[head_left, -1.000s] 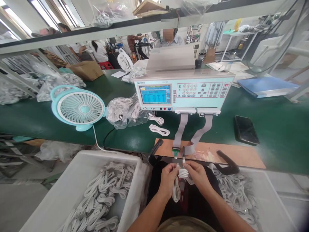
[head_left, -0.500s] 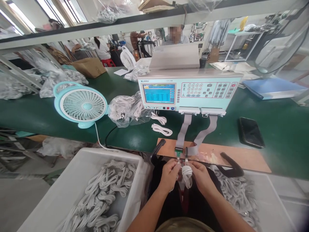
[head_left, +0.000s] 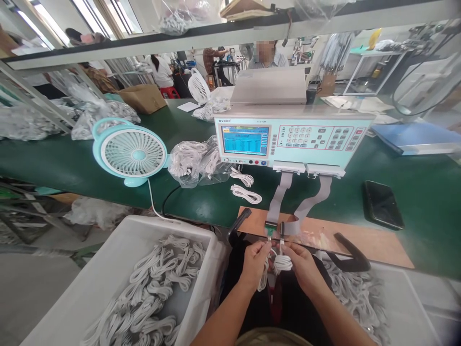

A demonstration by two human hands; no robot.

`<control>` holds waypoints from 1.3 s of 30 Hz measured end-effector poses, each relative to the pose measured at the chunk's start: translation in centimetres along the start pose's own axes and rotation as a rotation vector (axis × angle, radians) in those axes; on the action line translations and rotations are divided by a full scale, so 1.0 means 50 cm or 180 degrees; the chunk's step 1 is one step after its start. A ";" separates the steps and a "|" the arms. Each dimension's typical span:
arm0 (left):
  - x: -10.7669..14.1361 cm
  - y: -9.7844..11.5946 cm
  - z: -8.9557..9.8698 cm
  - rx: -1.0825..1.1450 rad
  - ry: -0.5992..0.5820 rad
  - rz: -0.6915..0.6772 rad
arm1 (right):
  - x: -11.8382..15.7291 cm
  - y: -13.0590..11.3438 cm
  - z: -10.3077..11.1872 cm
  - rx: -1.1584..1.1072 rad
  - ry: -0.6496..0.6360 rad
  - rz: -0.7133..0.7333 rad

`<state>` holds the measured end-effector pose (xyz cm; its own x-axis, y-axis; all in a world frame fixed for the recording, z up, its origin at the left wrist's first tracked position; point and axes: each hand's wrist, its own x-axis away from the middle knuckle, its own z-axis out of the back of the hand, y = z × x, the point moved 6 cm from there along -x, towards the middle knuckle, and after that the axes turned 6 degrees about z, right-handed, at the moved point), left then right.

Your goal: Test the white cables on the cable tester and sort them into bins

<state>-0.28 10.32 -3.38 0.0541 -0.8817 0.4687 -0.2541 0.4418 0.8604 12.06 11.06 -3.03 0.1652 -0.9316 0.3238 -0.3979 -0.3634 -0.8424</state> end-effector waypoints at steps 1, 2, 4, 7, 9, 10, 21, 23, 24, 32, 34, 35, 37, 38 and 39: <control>0.000 0.003 0.001 -0.0021 0.0011 -0.0036 | 0.000 -0.001 -0.001 -0.0019 -0.0011 -0.0005; -0.001 0.007 0.002 -0.0038 0.0026 -0.0077 | 0.001 -0.001 -0.002 -0.0053 -0.0035 -0.0018; -0.001 0.014 0.002 -0.0064 0.0028 -0.0179 | 0.002 -0.002 -0.005 -0.0132 -0.0081 -0.0038; 0.000 0.015 0.000 -0.0001 0.0081 -0.0234 | 0.002 -0.003 -0.004 -0.0187 -0.0060 -0.0072; 0.000 0.011 -0.001 0.0095 0.0135 -0.0218 | 0.002 -0.003 -0.003 -0.0185 -0.0024 -0.0094; 0.000 0.009 -0.001 0.0125 0.0157 -0.0220 | 0.002 -0.002 -0.003 -0.0180 -0.0023 -0.0102; -0.005 0.012 0.002 -0.0062 0.0176 -0.0400 | -0.003 0.003 0.002 0.0008 -0.0089 -0.0068; -0.009 0.008 0.005 -0.0101 0.0197 -0.0394 | -0.003 0.004 0.002 0.0053 -0.0045 -0.0051; -0.012 0.005 0.006 -0.0106 0.0208 -0.0375 | -0.003 0.004 0.002 0.0070 -0.0021 -0.0041; -0.026 0.009 -0.004 -0.0153 -0.0055 -0.0158 | -0.011 0.012 0.017 0.0273 0.0154 0.0140; -0.033 0.011 -0.009 -0.0182 -0.0105 -0.0087 | -0.017 0.017 0.017 0.0201 0.0183 0.0081; -0.036 0.012 -0.010 -0.0170 -0.0090 -0.0072 | -0.018 0.018 0.017 0.0171 0.0221 0.0062; -0.041 0.014 -0.011 -0.0065 -0.0057 -0.0122 | -0.017 0.016 0.014 0.0132 0.0320 0.0088; -0.042 0.015 -0.011 0.0004 -0.0052 -0.0168 | -0.015 0.013 0.011 0.0133 0.0361 0.0135; -0.043 0.016 -0.012 0.0064 -0.0049 -0.0203 | -0.013 0.009 0.009 0.0143 0.0398 0.0198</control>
<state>-0.01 12.66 -3.59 0.0559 -0.9105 0.4097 -0.2699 0.3812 0.8842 12.18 11.49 -3.81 0.0265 -0.9473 0.3192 -0.3627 -0.3067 -0.8800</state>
